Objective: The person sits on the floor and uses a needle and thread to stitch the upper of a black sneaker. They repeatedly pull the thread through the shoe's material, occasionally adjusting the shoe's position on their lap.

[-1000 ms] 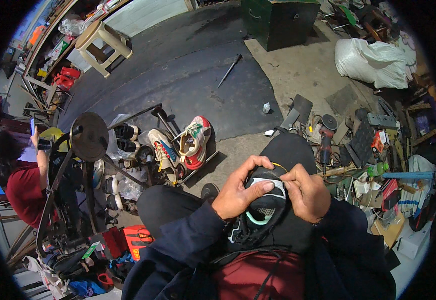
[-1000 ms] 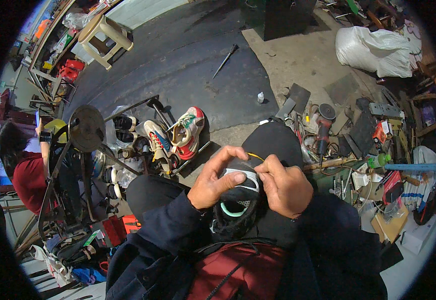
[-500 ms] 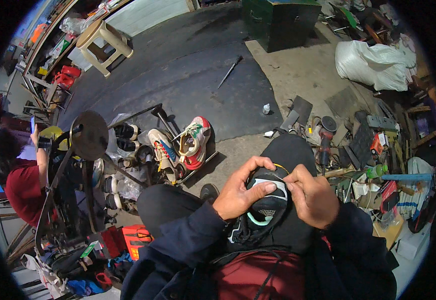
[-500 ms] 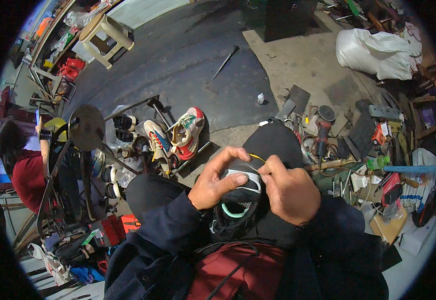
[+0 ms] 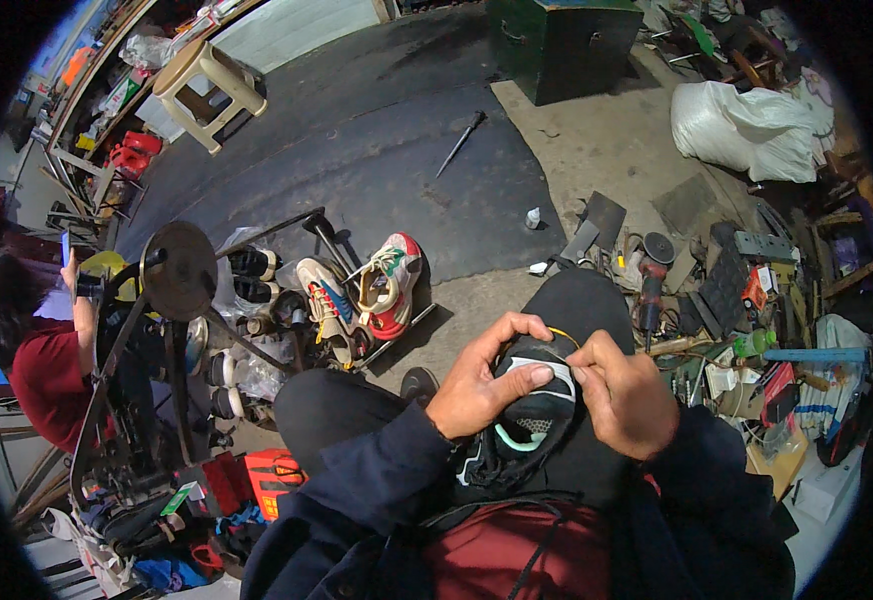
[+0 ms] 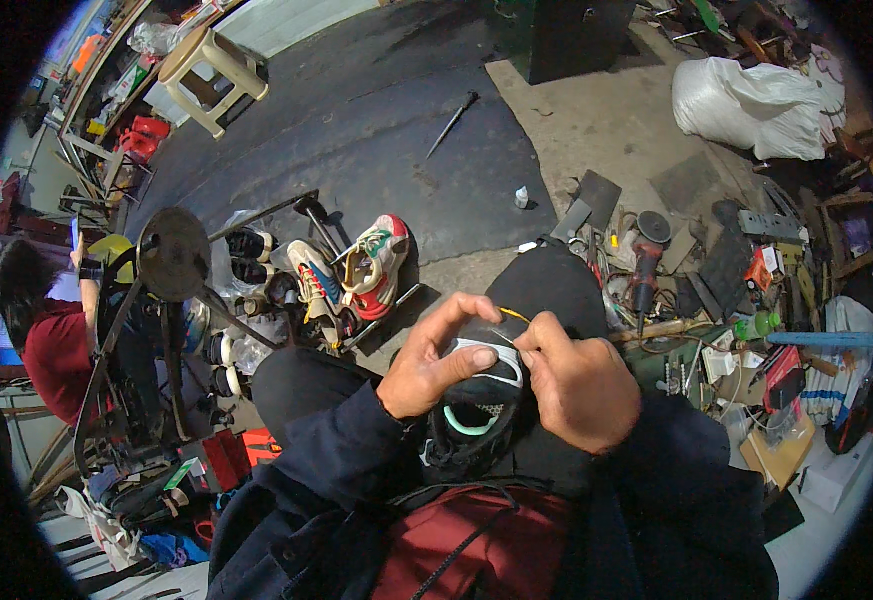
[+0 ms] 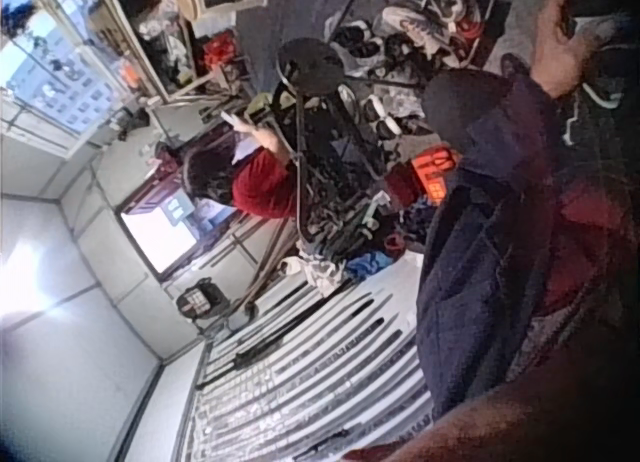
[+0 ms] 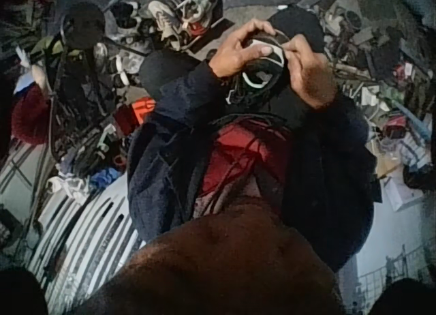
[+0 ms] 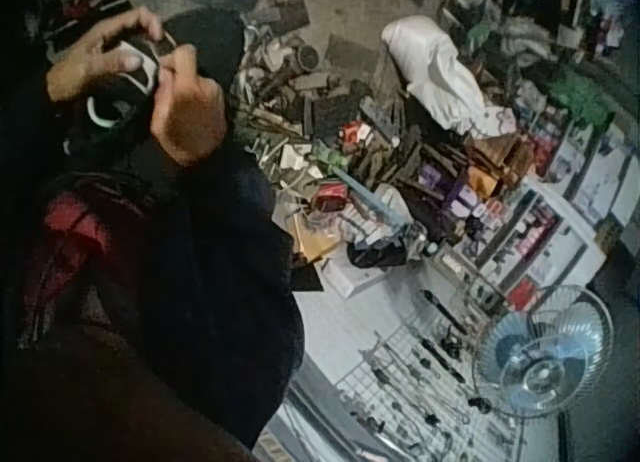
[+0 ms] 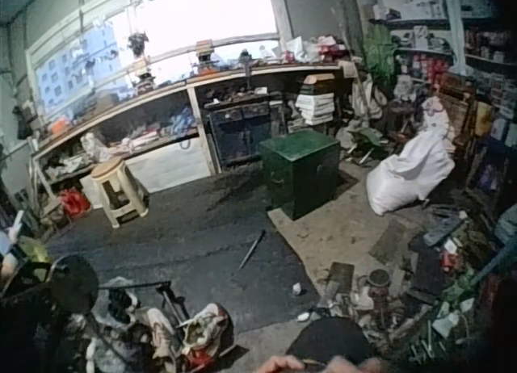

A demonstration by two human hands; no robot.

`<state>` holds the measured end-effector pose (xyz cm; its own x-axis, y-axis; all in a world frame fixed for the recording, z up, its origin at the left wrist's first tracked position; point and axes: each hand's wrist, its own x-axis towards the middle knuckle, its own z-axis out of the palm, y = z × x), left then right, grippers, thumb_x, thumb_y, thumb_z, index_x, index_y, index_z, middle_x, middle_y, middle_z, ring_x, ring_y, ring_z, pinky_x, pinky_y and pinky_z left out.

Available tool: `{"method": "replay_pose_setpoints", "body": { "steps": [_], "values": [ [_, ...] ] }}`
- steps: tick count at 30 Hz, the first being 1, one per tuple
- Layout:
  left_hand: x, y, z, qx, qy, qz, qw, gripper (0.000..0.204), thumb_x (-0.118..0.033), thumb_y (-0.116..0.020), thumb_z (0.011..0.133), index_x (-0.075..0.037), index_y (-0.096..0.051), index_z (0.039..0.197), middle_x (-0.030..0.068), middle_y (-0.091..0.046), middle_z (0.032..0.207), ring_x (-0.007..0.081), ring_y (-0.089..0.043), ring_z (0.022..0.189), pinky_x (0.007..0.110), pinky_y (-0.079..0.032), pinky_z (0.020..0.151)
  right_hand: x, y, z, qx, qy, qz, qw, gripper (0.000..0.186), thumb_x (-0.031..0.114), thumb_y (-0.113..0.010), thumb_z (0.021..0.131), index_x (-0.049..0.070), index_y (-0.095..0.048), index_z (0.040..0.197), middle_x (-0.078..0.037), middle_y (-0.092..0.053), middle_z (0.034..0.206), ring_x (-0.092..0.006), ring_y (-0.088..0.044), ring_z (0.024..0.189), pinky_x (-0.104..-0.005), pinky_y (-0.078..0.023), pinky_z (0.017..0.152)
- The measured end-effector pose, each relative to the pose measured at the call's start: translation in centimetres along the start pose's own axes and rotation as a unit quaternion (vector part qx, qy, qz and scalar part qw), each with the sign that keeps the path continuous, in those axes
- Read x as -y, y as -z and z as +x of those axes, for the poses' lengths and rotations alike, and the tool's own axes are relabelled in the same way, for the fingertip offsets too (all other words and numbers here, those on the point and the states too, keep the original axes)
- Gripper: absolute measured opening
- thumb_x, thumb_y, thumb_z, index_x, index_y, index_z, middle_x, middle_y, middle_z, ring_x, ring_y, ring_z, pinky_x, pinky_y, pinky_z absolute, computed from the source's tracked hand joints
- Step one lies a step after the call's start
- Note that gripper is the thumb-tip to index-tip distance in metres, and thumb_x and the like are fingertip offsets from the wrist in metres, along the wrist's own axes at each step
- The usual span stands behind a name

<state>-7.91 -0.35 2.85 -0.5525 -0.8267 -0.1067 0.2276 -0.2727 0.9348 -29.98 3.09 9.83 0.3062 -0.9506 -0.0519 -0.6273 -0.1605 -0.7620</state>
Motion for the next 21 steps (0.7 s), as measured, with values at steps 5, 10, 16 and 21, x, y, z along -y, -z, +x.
{"method": "replay_pose_setpoints", "body": {
  "steps": [5, 10, 16, 21],
  "values": [
    [0.0, -0.2, -0.1, -0.008, -0.010, 0.017, 1.000, 0.038, -0.017, -0.079, 0.097, -0.007, -0.058, 0.128, 0.0003, -0.058, 0.124, 0.0096, -0.056, 0.114, 0.027, -0.046, 0.101, 1.0, -0.7, -0.6, -0.011, -0.053, -0.031, 0.998, 0.020, 0.003, -0.064, 0.095, 0.006, -0.057, 0.114, -0.017, -0.072, 0.087, -0.0425, -0.071, 0.075, -0.0514, -0.054, 0.063],
    [0.0, 0.1, -0.2, -0.011, -0.016, 0.024, 1.000, 0.038, -0.018, -0.078, 0.098, -0.007, -0.058, 0.128, -0.0006, -0.058, 0.122, 0.0088, -0.057, 0.111, 0.027, -0.046, 0.099, 0.1, -1.3, 0.0, -0.012, -0.031, 0.038, 0.999, 0.015, 0.001, -0.062, 0.096, 0.003, -0.058, 0.110, -0.019, -0.071, 0.088, -0.0426, -0.070, 0.074, -0.0497, -0.054, 0.064],
    [-0.1, -0.1, -0.2, -0.009, -0.009, 0.017, 1.000, 0.038, -0.017, -0.078, 0.098, -0.007, -0.058, 0.128, -0.0011, -0.057, 0.119, 0.0077, -0.056, 0.109, 0.025, -0.046, 0.097, -1.7, 1.5, 2.3, 0.096, 0.015, 0.075, 0.992, 0.004, 0.001, -0.063, 0.099, 0.002, -0.062, 0.103, -0.019, -0.067, 0.077, -0.0382, -0.070, 0.069, -0.0415, -0.052, 0.060],
    [-0.2, -0.2, -0.2, -0.006, 0.004, -0.008, 1.000, 0.038, -0.017, -0.079, 0.097, -0.007, -0.058, 0.128, -0.0012, -0.058, 0.119, 0.0074, -0.057, 0.108, 0.025, -0.046, 0.097, -2.3, 2.6, 2.8, 0.163, -0.063, 0.133, 0.976, 0.006, 0.001, -0.061, 0.101, 0.000, -0.060, 0.107, -0.008, -0.062, 0.067, -0.0138, -0.057, 0.059, -0.0305, -0.043, 0.058]
  ]
}}
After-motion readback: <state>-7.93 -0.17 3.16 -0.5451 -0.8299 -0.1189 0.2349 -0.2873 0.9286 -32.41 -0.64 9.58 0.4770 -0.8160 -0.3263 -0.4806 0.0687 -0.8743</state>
